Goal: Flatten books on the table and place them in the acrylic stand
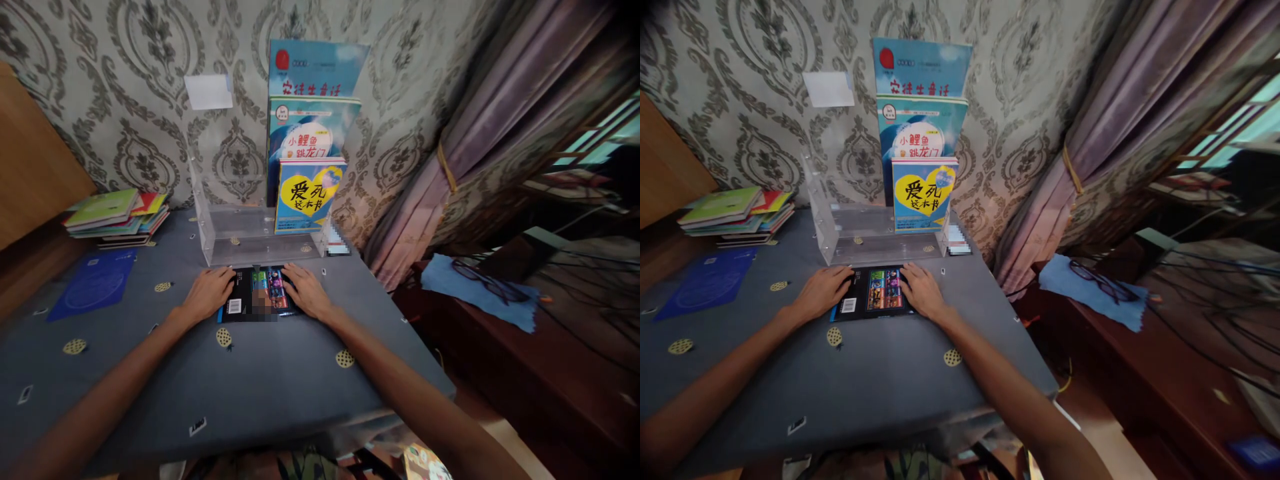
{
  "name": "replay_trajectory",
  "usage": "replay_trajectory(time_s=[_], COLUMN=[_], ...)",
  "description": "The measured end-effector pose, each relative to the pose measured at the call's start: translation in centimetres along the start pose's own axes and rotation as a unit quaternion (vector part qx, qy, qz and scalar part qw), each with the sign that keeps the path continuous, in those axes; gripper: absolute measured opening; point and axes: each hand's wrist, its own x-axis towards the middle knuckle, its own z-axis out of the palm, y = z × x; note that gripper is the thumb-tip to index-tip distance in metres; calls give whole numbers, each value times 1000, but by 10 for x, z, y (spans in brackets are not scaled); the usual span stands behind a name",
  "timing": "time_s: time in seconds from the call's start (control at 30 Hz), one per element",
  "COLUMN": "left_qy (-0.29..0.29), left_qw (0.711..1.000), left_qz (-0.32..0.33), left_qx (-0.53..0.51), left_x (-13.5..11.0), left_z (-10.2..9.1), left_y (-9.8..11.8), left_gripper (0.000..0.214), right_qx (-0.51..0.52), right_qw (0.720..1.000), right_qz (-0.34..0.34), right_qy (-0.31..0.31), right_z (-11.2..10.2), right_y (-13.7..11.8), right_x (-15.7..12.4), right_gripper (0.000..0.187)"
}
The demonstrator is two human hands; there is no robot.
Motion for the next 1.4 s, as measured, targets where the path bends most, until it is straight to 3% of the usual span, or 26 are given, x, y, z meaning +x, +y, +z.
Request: replay_trajectory(time_s=[0.13,0.37,0.47,0.6,0.8,0.9,1.1,1.27,1.4], left_qy=[-5,1,-1,0,8,22,27,40,51], left_qw=[999,993,992,994,997,994,983,977,974], left_qz=[25,110,115,94,29,27,36,19,18], left_qx=[20,-43,-45,-47,-67,-104,-179,-209,-219], left_x=[13,38,42,37,11,1,-1,1,-1], left_z=[2,27,32,28,19,20,25,29,32], left_y=[14,56,62,47,1,-17,-32,-37,-38], left_gripper=[33,44,46,42,41,42,43,45,46], right_qx=[1,-2,-4,-2,5,3,-19,-1,23], right_qw=[1000,1000,1000,1000,1000,1000,999,993,981], right_qz=[1,-7,0,5,8,12,14,-90,-166], right_qy=[1,2,-7,-13,-16,-17,-26,-70,-100], right_z=[2,4,3,0,-2,-1,-8,-9,3], right_y=[2,4,2,0,0,1,-8,-41,-74], right_x=[0,-1,-1,-1,-2,-1,-1,7,26], right_gripper=[39,39,40,40,40,40,38,35,34])
